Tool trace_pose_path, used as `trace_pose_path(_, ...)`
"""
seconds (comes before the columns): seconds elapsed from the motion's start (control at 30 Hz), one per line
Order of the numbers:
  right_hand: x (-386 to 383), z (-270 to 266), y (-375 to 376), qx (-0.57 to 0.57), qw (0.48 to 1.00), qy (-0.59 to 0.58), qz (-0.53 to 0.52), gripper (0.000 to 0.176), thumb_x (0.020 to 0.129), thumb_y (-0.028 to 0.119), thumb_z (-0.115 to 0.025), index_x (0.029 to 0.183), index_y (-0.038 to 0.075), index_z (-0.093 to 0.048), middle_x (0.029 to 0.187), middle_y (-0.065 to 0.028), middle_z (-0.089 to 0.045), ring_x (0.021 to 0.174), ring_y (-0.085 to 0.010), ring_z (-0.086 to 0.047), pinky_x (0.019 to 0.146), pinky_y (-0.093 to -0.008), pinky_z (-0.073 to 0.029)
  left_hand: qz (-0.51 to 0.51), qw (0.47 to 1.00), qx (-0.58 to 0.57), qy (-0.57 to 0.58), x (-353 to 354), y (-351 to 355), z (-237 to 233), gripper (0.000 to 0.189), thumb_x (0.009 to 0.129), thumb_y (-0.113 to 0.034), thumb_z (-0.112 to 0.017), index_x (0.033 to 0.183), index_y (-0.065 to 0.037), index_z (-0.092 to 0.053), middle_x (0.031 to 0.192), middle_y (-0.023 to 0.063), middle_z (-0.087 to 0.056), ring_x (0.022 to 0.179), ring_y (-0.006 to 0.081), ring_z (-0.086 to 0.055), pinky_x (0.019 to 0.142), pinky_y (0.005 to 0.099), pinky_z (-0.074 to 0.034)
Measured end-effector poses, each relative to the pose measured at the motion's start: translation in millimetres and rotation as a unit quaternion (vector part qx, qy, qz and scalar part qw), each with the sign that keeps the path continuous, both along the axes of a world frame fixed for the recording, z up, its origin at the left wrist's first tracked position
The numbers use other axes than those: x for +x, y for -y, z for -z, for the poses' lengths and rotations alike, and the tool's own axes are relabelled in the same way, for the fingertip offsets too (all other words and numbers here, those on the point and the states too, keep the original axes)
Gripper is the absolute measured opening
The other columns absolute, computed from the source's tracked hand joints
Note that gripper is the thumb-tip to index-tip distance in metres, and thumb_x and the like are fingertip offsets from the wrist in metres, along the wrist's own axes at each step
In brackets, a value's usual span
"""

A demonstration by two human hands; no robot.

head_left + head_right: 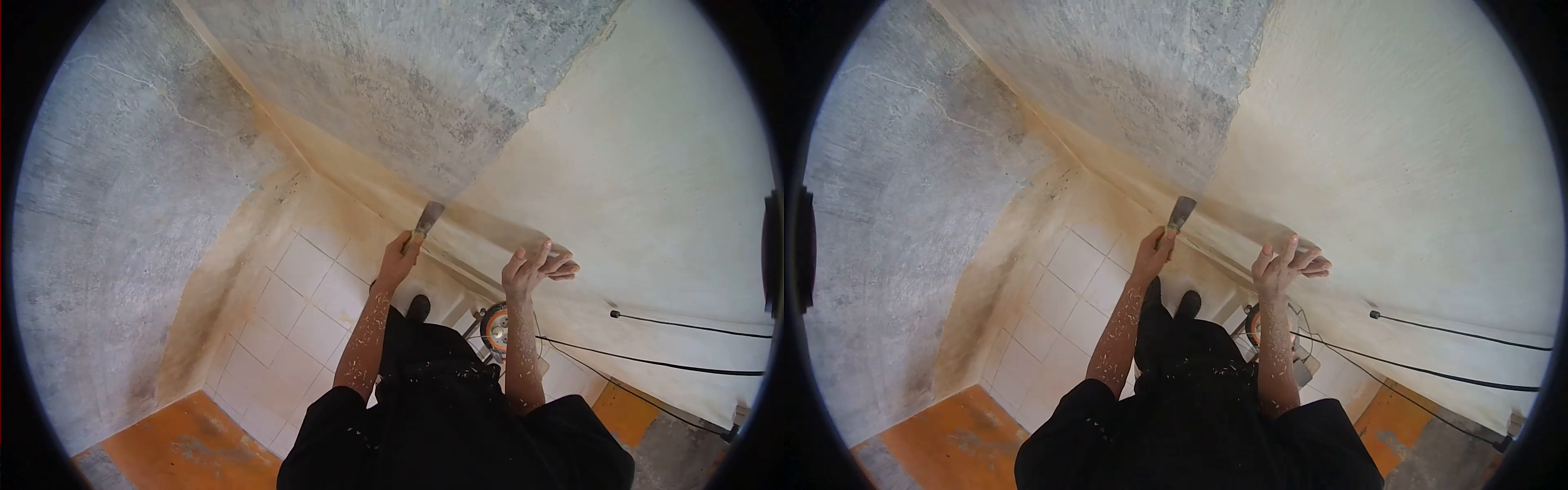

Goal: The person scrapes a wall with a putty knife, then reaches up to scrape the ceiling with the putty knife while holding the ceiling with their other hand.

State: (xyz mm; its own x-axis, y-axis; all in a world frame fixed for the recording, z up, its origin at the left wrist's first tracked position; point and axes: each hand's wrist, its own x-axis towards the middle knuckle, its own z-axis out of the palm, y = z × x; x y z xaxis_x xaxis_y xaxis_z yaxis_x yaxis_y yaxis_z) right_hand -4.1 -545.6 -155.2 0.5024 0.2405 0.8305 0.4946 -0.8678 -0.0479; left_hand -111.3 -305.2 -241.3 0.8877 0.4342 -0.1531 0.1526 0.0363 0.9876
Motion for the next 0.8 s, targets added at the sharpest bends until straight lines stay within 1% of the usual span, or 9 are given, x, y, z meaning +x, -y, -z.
trace_pose_path(0.07, -2, 1, 2, -0.003, 1.0, -0.012, -0.001, 0.06, 0.098, 0.034, -0.04, 0.148, 0.009, -0.019, 0.154, -0.0232, 0.011, 0.138, -0.0457, 0.024, 0.101, -0.0643, 0.021, 0.019, 0.997, -0.077, -0.025, -1, 5, -9, 0.036, 0.096, -0.035, -0.055, 0.082, -0.002, -0.056, 0.065, -0.0007, -0.048, 0.059, 0.0063, -0.043, 0.052, 0.024, -0.036)
trace_pose_path(0.27, -3, -2, 1, -0.025, 0.999, -0.004, 0.033, 0.065, 0.099, 0.041, -0.035, 0.15, 0.011, -0.011, 0.153, -0.0254, 0.015, 0.136, -0.0469, 0.027, 0.099, -0.0665, 0.022, 0.039, 0.997, -0.063, -0.01, 3, -3, 8, 0.033, 0.096, -0.034, -0.055, 0.089, -0.002, -0.06, 0.067, -0.0019, -0.05, 0.06, 0.0053, -0.046, 0.053, 0.0223, -0.037)
trace_pose_path(0.37, -2, 4, 1, -0.015, 0.998, -0.03, 0.055, 0.071, 0.097, 0.046, -0.037, 0.151, 0.015, -0.004, 0.152, -0.0236, 0.022, 0.133, -0.0515, 0.029, 0.096, -0.0716, 0.019, 0.02, 0.994, -0.097, 0.039, 4, 0, 24, 0.031, 0.096, -0.033, -0.055, 0.09, -0.003, -0.061, 0.066, -0.0034, -0.049, 0.059, 0.005, -0.044, 0.052, 0.0223, -0.037)
trace_pose_path(0.47, -3, -2, -3, -0.021, 0.998, -0.013, 0.056, 0.069, 0.098, 0.045, -0.033, 0.151, 0.012, -0.003, 0.152, -0.0249, 0.021, 0.135, -0.0469, 0.029, 0.098, -0.0678, 0.022, 0.01, 0.991, -0.114, 0.074, 13, 6, 25, 0.03, 0.096, -0.03, -0.056, 0.089, -0.002, -0.061, 0.064, -0.0043, -0.046, 0.057, 0.0052, -0.04, 0.051, 0.0229, -0.034)
trace_pose_path(0.57, -5, -4, -3, -0.034, 0.997, -0.027, 0.061, 0.07, 0.098, 0.046, -0.032, 0.151, 0.012, -0.001, 0.15, -0.0256, 0.024, 0.134, -0.0472, 0.031, 0.097, -0.0684, 0.022, 0.036, 0.996, -0.039, 0.076, 31, 4, 2, 0.029, 0.096, -0.027, -0.056, 0.089, 0.0, -0.06, 0.062, -0.0044, -0.044, 0.057, 0.0047, -0.039, 0.051, 0.0229, -0.032)
trace_pose_path(0.63, -4, -2, -3, -0.034, 0.997, -0.028, 0.061, 0.071, 0.098, 0.046, -0.032, 0.151, 0.012, 0.0, 0.15, -0.0263, 0.024, 0.133, -0.0479, 0.032, 0.097, -0.0685, 0.023, 0.017, 0.997, 0.026, 0.074, 29, 6, -56, 0.028, 0.095, -0.025, -0.056, 0.089, 0.001, -0.06, 0.06, -0.0035, -0.042, 0.057, 0.0048, -0.037, 0.05, 0.0234, -0.031)
trace_pose_path(0.67, -5, -2, -2, -0.036, 0.997, -0.03, 0.06, 0.071, 0.098, 0.046, -0.032, 0.151, 0.012, 0.001, 0.15, -0.0266, 0.025, 0.133, -0.0483, 0.032, 0.096, -0.0685, 0.023, 0.006, 0.996, 0.057, 0.072, 27, 9, -73, 0.027, 0.095, -0.024, -0.056, 0.089, 0.002, -0.06, 0.06, -0.0031, -0.042, 0.057, 0.0049, -0.037, 0.05, 0.0236, -0.031)
trace_pose_path(0.77, -6, -4, -1, -0.03, 0.998, -0.042, 0.038, 0.072, 0.097, 0.046, -0.033, 0.151, 0.012, 0.002, 0.149, -0.0274, 0.025, 0.132, -0.0493, 0.032, 0.096, -0.0685, 0.023, -0.031, 0.996, 0.072, 0.032, 18, 3, -49, 0.026, 0.094, -0.024, -0.057, 0.09, 0.002, -0.061, 0.057, -0.0015, -0.042, 0.055, 0.0055, -0.037, 0.048, 0.0246, -0.031)
trace_pose_path(0.8, -2, -3, -2, -0.031, 0.998, -0.045, 0.035, 0.074, 0.097, 0.046, -0.035, 0.151, 0.013, 0.003, 0.149, -0.0275, 0.025, 0.132, -0.0504, 0.032, 0.095, -0.0699, 0.022, -0.042, 0.997, 0.048, 0.048, 22, 6, -54, 0.026, 0.094, -0.024, -0.058, 0.09, 0.002, -0.062, 0.057, -0.0015, -0.042, 0.055, 0.0056, -0.037, 0.048, 0.0248, -0.032)
